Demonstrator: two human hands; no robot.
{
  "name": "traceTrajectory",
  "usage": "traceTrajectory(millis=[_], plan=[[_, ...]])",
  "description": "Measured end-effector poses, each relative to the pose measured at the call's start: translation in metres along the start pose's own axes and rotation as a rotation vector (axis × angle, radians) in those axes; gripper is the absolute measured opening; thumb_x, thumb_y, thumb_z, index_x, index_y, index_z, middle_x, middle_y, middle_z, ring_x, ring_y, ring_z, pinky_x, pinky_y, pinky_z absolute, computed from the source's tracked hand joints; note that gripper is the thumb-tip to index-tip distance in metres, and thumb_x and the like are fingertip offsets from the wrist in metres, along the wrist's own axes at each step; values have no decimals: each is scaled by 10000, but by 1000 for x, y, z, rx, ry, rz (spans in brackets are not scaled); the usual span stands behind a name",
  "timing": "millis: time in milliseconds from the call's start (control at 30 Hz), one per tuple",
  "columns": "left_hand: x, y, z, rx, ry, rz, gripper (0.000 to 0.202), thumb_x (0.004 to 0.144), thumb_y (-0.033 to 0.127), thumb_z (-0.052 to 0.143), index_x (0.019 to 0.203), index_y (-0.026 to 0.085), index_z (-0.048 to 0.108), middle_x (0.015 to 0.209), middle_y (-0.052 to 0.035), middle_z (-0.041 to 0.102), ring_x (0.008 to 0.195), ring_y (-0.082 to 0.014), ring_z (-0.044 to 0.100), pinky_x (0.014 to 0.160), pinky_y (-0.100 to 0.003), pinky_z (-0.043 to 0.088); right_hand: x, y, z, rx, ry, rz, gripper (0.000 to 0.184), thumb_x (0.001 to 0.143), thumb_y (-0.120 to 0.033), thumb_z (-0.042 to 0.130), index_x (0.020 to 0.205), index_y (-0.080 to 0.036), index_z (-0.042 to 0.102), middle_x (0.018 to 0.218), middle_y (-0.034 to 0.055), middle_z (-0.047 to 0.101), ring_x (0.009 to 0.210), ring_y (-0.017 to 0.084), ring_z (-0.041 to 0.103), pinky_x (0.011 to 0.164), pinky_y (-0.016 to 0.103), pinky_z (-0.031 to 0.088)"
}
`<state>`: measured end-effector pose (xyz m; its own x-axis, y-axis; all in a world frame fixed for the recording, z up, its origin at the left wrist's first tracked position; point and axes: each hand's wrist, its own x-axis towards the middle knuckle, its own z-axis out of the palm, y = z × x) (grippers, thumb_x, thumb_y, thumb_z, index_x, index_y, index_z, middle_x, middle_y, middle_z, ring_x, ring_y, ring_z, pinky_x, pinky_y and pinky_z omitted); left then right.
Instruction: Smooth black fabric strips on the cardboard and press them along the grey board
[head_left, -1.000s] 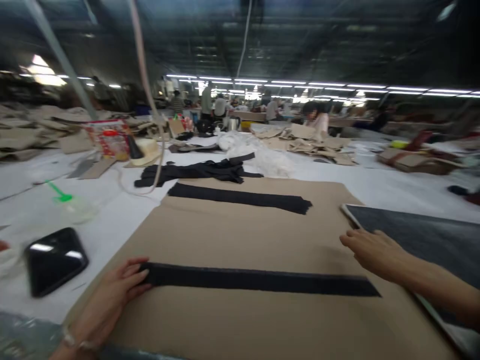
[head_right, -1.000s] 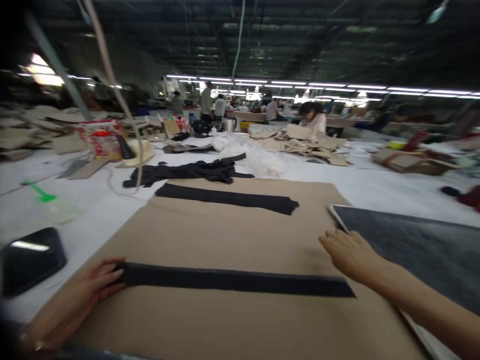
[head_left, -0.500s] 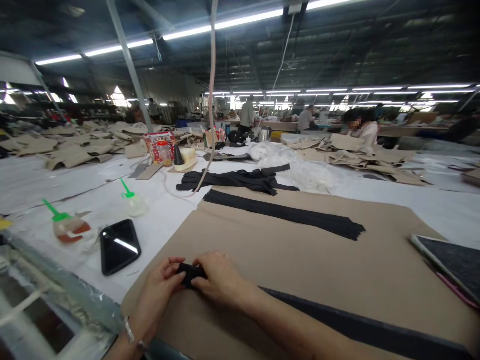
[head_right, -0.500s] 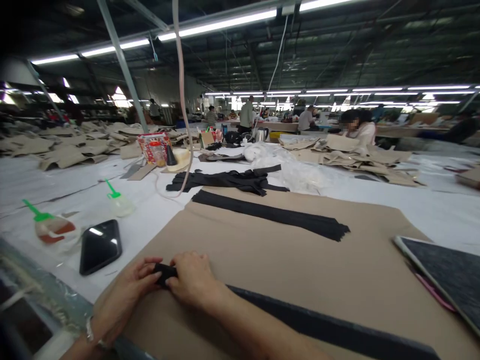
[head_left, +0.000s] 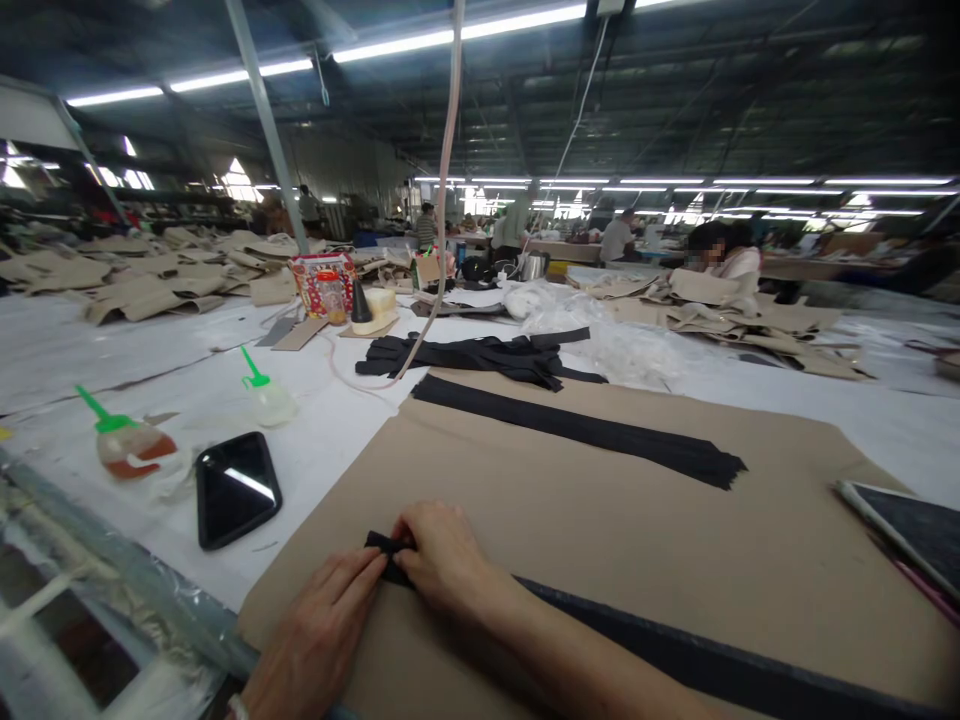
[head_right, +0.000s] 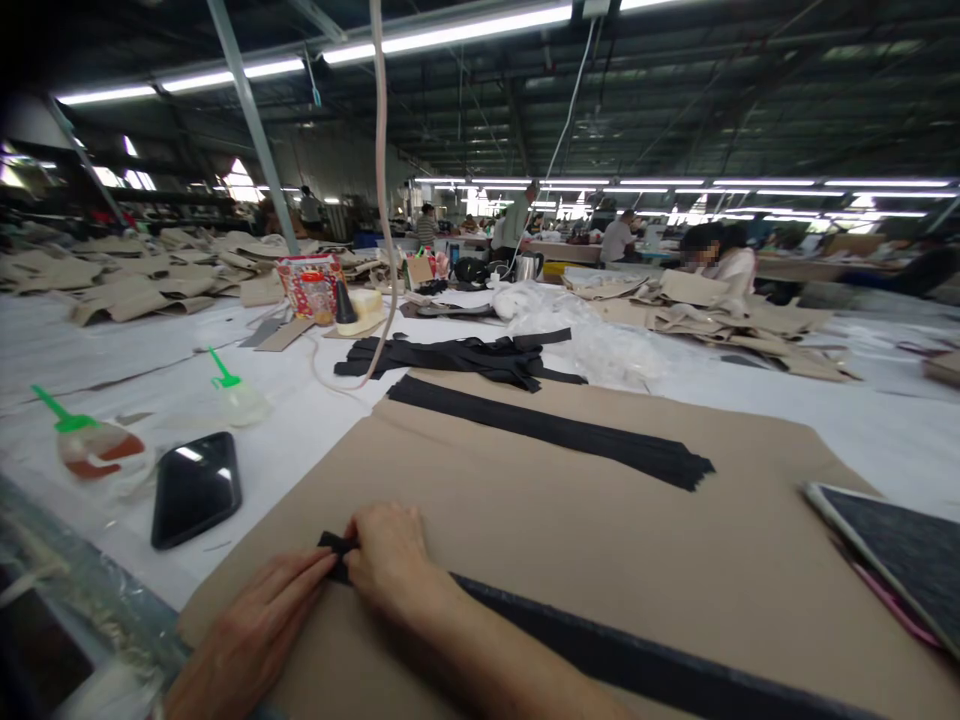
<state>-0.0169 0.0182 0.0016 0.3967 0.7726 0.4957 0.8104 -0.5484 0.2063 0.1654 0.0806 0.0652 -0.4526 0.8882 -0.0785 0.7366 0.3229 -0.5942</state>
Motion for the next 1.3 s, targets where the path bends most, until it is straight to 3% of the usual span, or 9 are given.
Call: traceTrajectory(millis=[167, 467, 667, 1000, 1300], plan=[[3, -2, -2, 168, 17, 100, 384, 885, 204, 457, 1265, 202, 520, 1207, -61, 620, 1117, -180, 567, 946, -294, 501, 2, 5, 1, 10, 4, -45, 168, 733, -168, 579, 870, -221, 661, 886, 20, 654, 901, 195, 543, 801, 316, 354], [5, -7, -8, 159, 31, 131, 411, 874, 238, 501, 1284, 243, 506, 1217, -28, 625, 1116, -172, 575, 967, -291, 473, 0, 13, 8, -1, 57, -145, 201, 774, -140, 542, 926, -224, 644, 974, 28, 622, 979, 195, 511, 884, 326, 347], [4, -7, -8, 226, 26, 178, 371, 877, 226, 476, 1242, 200, 541, 1211, -51, 625, 1111, -182, 576, 960, -302, 472, -1, 12, 10, -14, 70, -212, 243, 794, -117, 486, 953, -202, 650, 964, 47, 619, 937, 181, 530, 853, 283, 396], [3, -8, -7, 190, -3, 118, 380, 877, 234, 471, 1253, 235, 523, 1211, -41, 623, 1110, -181, 580, 957, -299, 482, -7, 18, 17, 43, 110, -328, 284, 830, -84, 439, 985, -193, 650, 954, 52, 587, 903, 156, 538, 824, 235, 422], [2, -7, -9, 174, -24, 96, 379, 883, 255, 482, 1259, 225, 515, 1223, -39, 608, 1131, -165, 560, 975, -269, 467, -16, 20, 18, -106, 114, -415, 274, 835, -57, 456, 1028, -182, 604, 983, 60, 546, 934, 173, 488, 839, 250, 405]])
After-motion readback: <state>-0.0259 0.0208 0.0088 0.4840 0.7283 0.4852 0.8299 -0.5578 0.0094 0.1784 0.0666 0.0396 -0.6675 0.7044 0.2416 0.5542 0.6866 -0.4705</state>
